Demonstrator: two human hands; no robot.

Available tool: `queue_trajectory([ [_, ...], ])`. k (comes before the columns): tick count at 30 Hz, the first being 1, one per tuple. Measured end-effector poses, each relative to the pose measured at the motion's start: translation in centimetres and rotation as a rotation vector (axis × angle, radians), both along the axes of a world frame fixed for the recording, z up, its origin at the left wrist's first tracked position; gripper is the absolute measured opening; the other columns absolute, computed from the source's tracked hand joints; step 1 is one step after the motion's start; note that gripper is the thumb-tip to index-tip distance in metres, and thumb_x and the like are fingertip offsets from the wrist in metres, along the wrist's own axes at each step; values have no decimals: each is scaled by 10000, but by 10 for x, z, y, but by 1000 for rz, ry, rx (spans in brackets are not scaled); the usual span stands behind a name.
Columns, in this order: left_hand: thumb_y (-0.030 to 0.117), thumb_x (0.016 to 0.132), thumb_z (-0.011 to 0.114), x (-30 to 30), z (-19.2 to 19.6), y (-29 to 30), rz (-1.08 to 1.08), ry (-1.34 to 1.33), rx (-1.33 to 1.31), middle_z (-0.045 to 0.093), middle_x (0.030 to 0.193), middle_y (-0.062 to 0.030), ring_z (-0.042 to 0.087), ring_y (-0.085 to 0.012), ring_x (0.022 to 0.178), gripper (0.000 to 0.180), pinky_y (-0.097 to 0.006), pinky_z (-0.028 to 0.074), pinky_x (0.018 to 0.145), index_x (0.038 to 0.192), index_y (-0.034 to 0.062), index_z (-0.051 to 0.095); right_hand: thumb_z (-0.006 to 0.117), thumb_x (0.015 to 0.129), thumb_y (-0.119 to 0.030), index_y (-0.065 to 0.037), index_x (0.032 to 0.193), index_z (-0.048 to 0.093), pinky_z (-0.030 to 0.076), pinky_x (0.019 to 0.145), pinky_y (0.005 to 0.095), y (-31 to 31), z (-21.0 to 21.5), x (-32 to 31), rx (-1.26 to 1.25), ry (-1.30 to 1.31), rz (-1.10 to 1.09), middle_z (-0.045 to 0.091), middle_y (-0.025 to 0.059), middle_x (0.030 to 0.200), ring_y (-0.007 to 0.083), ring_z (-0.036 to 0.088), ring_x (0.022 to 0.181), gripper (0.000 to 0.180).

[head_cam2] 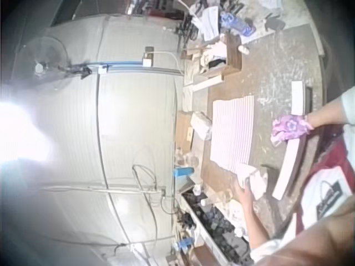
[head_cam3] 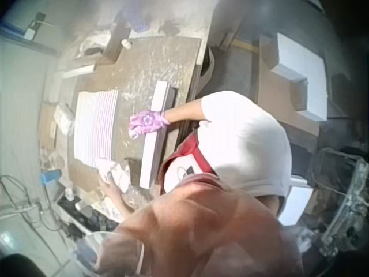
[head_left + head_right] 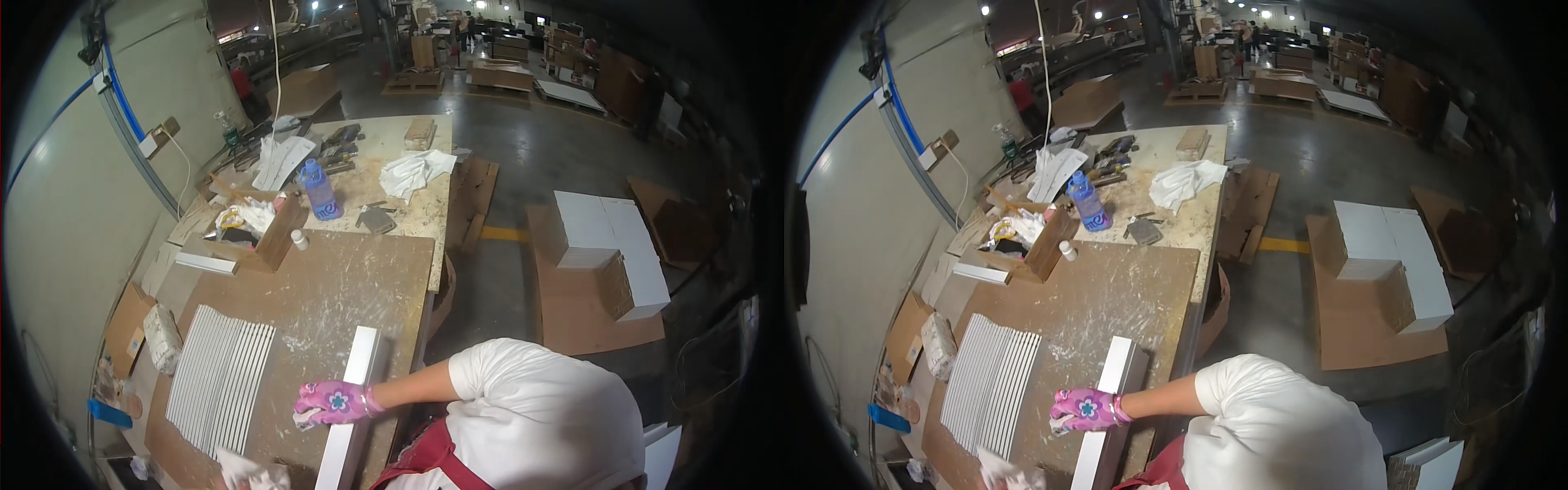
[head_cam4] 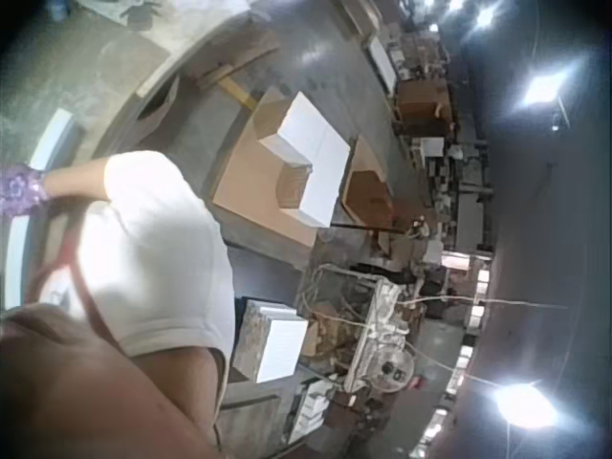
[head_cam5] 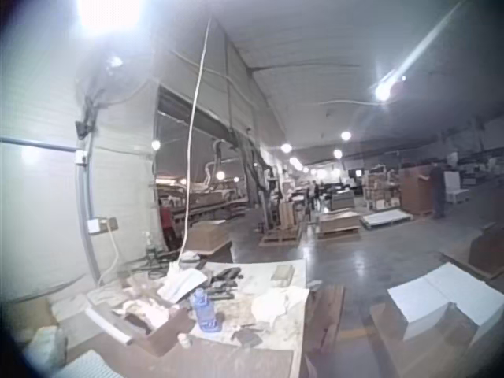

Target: The person cleans white slats by hand with a white cloth and a cleaning tool, handling them one at a time and placing them on a stack.

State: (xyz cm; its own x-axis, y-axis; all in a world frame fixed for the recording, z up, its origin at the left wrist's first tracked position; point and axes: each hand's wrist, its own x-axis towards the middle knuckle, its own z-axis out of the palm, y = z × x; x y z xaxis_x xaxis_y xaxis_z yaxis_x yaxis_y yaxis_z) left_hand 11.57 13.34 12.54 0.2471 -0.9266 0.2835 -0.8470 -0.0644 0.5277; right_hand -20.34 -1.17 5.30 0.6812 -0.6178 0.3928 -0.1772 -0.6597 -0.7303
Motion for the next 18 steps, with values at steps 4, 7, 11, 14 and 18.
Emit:
queue_trajectory([
  [4, 37, 844, 485, -83, 38, -143, -519, 307, 216, 603, 1034, -169, 622, -255, 948, 360, -341, 507, 811, 1195, -41, 467, 502, 892, -267, -12, 1186, 499, 439, 904, 386, -7, -12, 7, -199, 39, 112, 524, 162, 1072, 316, 535, 1013, 389],
  [7, 32, 816, 559, -192, 18, -219, -836, 359, 173, 594, 958, -116, 605, -179, 826, 321, -305, 509, 720, 1129, -22, 510, 530, 869, -307, -30, 1236, 484, 418, 959, 385, -4, 3, 10, 63, 349, 127, 531, 180, 1167, 331, 518, 1087, 462],
  [11, 385, 834, 633, -308, -50, -245, -1210, -162, 340, 548, 1189, -232, 540, -390, 1073, 506, -443, 436, 915, 1219, 69, 545, 540, 872, -287, -44, 1194, 522, 460, 880, 389, 8, -25, 7, 12, 57, -83, 571, 163, 1104, 304, 539, 1053, 404],
  [14, 369, 890, 556, -326, -51, -249, -1244, -291, 376, 532, 1215, -258, 515, -416, 1123, 465, -440, 429, 934, 1245, 70, 528, 536, 870, -280, -57, 1203, 515, 458, 893, 390, 5, -38, 8, 107, 12, -12, 560, 161, 1132, 302, 531, 1076, 402],
  [18, 388, 912, 510, -285, -109, -305, -775, 203, 473, 540, 1197, -291, 526, -420, 1112, 537, -452, 421, 933, 1273, -8, 468, 530, 876, -304, -59, 1222, 489, 453, 886, 405, 10, -5, 5, -7, 117, 8, 513, 168, 1179, 315, 522, 1078, 426],
])
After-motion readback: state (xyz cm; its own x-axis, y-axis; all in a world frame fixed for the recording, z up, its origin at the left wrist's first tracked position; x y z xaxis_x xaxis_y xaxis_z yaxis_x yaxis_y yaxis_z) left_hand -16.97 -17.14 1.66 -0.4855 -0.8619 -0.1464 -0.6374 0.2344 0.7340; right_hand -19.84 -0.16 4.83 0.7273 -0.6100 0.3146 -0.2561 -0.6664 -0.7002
